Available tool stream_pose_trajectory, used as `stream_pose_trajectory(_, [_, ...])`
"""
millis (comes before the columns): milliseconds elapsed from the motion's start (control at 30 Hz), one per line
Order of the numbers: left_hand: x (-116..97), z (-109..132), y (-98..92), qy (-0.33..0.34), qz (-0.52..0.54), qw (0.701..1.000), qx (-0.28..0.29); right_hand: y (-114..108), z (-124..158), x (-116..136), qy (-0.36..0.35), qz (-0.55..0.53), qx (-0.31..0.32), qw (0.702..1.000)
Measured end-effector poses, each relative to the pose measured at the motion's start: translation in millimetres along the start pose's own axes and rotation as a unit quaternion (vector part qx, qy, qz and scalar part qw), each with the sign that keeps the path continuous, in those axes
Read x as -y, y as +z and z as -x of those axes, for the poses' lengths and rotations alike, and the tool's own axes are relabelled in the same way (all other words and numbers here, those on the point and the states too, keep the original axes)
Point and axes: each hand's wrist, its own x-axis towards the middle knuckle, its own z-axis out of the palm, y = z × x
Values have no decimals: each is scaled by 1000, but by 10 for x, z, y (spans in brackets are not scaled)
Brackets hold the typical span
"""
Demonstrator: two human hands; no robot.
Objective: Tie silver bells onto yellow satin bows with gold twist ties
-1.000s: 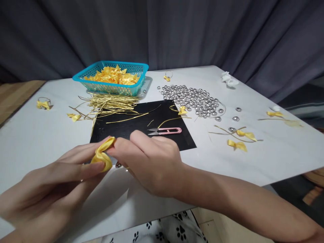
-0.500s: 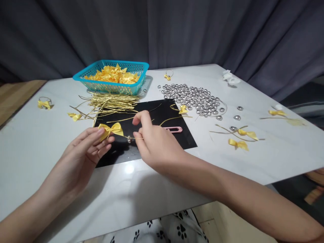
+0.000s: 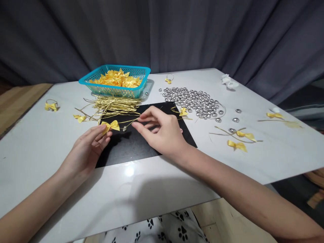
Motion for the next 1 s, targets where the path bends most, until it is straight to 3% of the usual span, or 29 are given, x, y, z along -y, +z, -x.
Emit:
stream_pose_trajectory(167, [58,145,82,-41,-10,998,54,-2,25,46,-183,79,-123,972])
stream_pose_trajectory(267, [80,201,119,-70,-3,994,78,-8,34,121,-235,90,-171,953])
stream_pose_trajectory(467, [98,297,163,-100,-4,988,114,20,47,257,-221,55,-236,945])
stream_pose_trajectory(667, [102,398,178,-127,-6,975,181,21,5,270,-200,6,-258,945])
stream_pose_trajectory(833, [126,441,194,-120,-42,973,191,-6,-5,253,-151,24,-257,954])
stream_pose_trajectory(1000, [167,458,209,-81,-81,970,215,-8,18,272,-149,5,-264,953])
